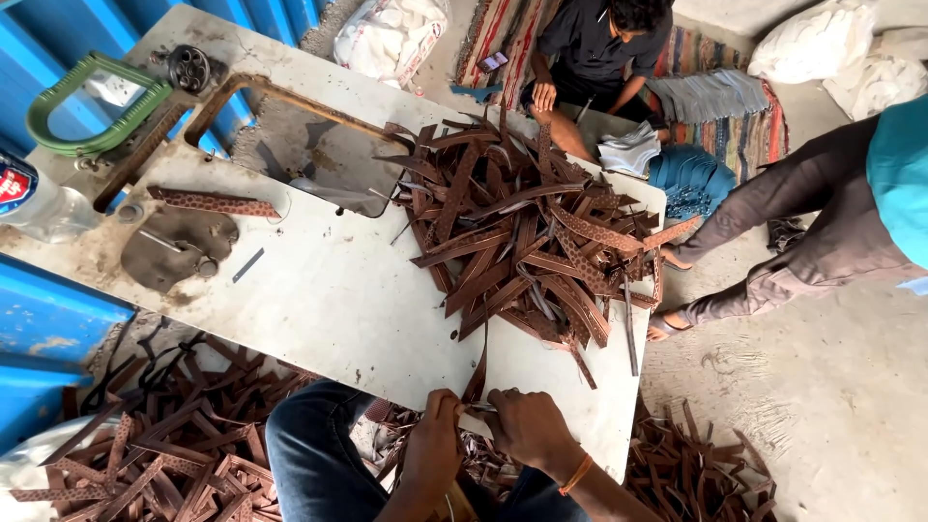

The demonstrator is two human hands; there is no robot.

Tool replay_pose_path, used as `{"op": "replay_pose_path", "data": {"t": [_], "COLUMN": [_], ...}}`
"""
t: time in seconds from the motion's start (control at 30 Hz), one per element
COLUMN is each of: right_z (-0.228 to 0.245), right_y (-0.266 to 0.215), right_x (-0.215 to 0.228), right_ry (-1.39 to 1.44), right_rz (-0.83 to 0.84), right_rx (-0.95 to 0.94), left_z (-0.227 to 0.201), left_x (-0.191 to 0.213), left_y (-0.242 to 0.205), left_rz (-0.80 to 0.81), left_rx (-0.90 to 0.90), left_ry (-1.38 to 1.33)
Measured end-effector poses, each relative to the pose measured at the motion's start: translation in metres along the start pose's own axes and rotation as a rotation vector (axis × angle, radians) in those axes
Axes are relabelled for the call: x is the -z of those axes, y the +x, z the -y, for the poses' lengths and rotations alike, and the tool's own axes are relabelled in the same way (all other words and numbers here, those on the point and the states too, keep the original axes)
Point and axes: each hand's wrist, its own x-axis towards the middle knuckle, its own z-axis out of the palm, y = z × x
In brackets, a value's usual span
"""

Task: The person trims and cleans the edges of patterned leather strips used for shoe manufacturing.

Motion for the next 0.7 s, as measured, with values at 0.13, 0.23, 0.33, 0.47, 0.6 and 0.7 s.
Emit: {"op": "replay_pose_path", "data": {"t": [0.13,0.23,0.33,0.47,0.6,0.7], "right_z": [0.006,0.003,-0.008,-0.007,0.004,0.002], "right_y": [0.004,0.008,0.007,-0.003,0.004,0.003], "right_x": [0.005,0.001,-0.008,-0.005,0.001,-0.002], "right_ry": [0.006,-0.017,0.008,0.042,-0.012,-0.002], "right_rz": [-0.003,0.126,0.095,-0.03,0.059,-0.005], "right_rx": [0.013,-0.072,-0.025,0.058,0.023,0.07], "left_z": [0.008,0.011,0.011,-0.002,-0.002,0.022], "left_x": [-0.003,0.002,0.007,0.013,0.018,-0.002], "left_y": [0.001,0.005,0.009,0.008,0.004,0.008], "left_rz": [-0.063,-0.141,-0.215,-0.192,-0.141,-0.153], "left_rx": [-0.074,-0.032,0.007,0.034,0.054,0.002], "left_ry": [-0.039,-0.119,-0.154,-0.155,-0.184,-0.199]}}
